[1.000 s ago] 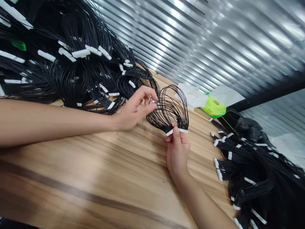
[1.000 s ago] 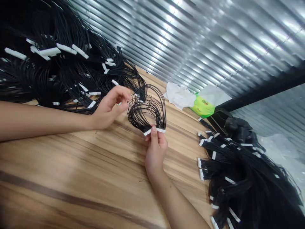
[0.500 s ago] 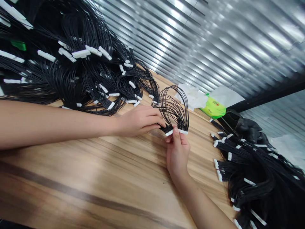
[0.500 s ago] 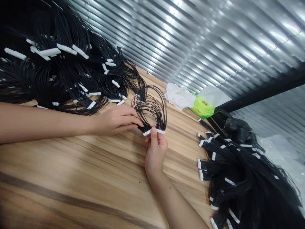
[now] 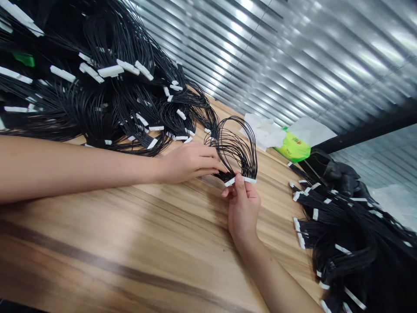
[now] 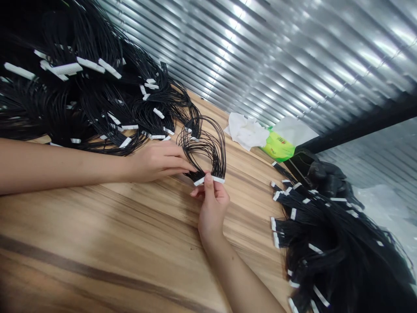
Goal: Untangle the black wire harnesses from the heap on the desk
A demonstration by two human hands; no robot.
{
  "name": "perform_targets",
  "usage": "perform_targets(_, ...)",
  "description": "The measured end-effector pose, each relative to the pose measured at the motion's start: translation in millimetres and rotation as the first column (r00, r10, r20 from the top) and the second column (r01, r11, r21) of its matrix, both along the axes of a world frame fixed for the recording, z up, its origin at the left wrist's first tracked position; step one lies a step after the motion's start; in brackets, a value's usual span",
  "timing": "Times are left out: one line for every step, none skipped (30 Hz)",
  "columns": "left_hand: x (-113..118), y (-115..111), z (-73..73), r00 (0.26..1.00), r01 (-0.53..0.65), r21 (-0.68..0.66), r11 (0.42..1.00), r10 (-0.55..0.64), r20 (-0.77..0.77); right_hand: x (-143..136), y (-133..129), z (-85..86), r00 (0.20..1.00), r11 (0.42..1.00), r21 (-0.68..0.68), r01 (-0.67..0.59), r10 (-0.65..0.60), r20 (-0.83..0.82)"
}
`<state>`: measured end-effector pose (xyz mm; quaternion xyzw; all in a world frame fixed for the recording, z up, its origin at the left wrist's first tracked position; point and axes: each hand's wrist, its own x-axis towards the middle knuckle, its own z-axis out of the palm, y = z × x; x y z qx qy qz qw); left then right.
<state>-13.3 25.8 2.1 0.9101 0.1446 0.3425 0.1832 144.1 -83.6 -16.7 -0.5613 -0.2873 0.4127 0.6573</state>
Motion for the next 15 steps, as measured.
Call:
perform_targets(0.0,0.6,-0.2,1.0,-0.003,0.005,1.0,0.003,-0.01,0.2,0.1,-0.4,1.0,1.0,-0.002,-0.003,0.003,0.01)
perform_targets(0.0,1.2,-0.4,1.0,-0.005,0.01,1.0,0.005,-0.011,0.4,0.1,-0.7,1.0,1.0,-0.005,-0.005,0.005,0.018)
perform_targets(0.0,1.8,-0.5,1.0,-0.004,0.015,1.0,0.004,-0.007,0.5,0.2,-1.0,1.0,1.0,-0.008,-0.005,0.005,0.024)
perform_targets(0.0,2.4,-0.6,1.0,-0.003,0.023,1.0,0.003,-0.002,0.6,0.2,-1.2,1.0,1.0,-0.012,-0.006,0.006,0.028)
perform_targets(0.0,2.9,-0.6,1.0,-0.003,0.036,0.999,0.003,-0.001,0.7,0.2,-1.4,0.999,1.0,-0.015,-0.007,0.007,0.032)
perform_targets(0.1,3.6,-0.6,1.0,-0.005,0.047,0.999,0.005,-0.008,0.8,0.2,-1.6,0.999,1.0,-0.016,-0.007,0.008,0.036)
perform_targets(0.2,4.2,-0.5,1.0,-0.007,0.054,0.999,0.008,-0.02,0.9,0.1,-1.9,0.999,1.0,-0.017,-0.007,0.008,0.037)
perform_targets(0.4,4.9,-0.4,0.999,-0.008,0.055,0.998,0.01,-0.037,1.0,0.1,-2.1,0.999,1.0,-0.015,-0.007,0.007,0.037)
perform_targets(0.7,5.4,-0.2,0.999,-0.01,0.055,0.998,0.013,-0.053,1.1,0.1,-2.3,0.999,1.0,-0.012,-0.006,0.007,0.035)
perform_targets(1.1,5.7,0.1,0.998,-0.013,0.06,0.998,0.017,-0.065,1.2,0.1,-2.4,0.999,1.0,-0.008,-0.006,0.007,0.032)
perform_targets(1.6,5.7,0.4,0.997,-0.016,0.068,0.998,0.021,-0.075,1.2,0.2,-2.4,1.0,1.0,-0.006,-0.008,0.008,0.029)
perform_targets(2.2,5.4,0.9,0.996,-0.021,0.078,0.997,0.027,-0.081,1.1,0.2,-2.3,1.0,1.0,-0.007,-0.011,0.011,0.027)
perform_targets(2.9,4.7,1.4,0.996,-0.03,0.088,0.996,0.037,-0.085,1.1,0.3,-2.1,1.0,1.0,-0.009,-0.013,0.013,0.027)
perform_targets(3.6,3.6,1.9,0.995,-0.04,0.095,0.995,0.048,-0.088,0.9,0.4,-1.8,1.0,1.0,-0.013,-0.011,0.012,0.028)
perform_targets(4.2,2.4,2.5,0.994,-0.05,0.101,0.994,0.059,-0.092,0.7,0.6,-1.5,1.0,1.0,-0.015,-0.006,0.007,0.029)
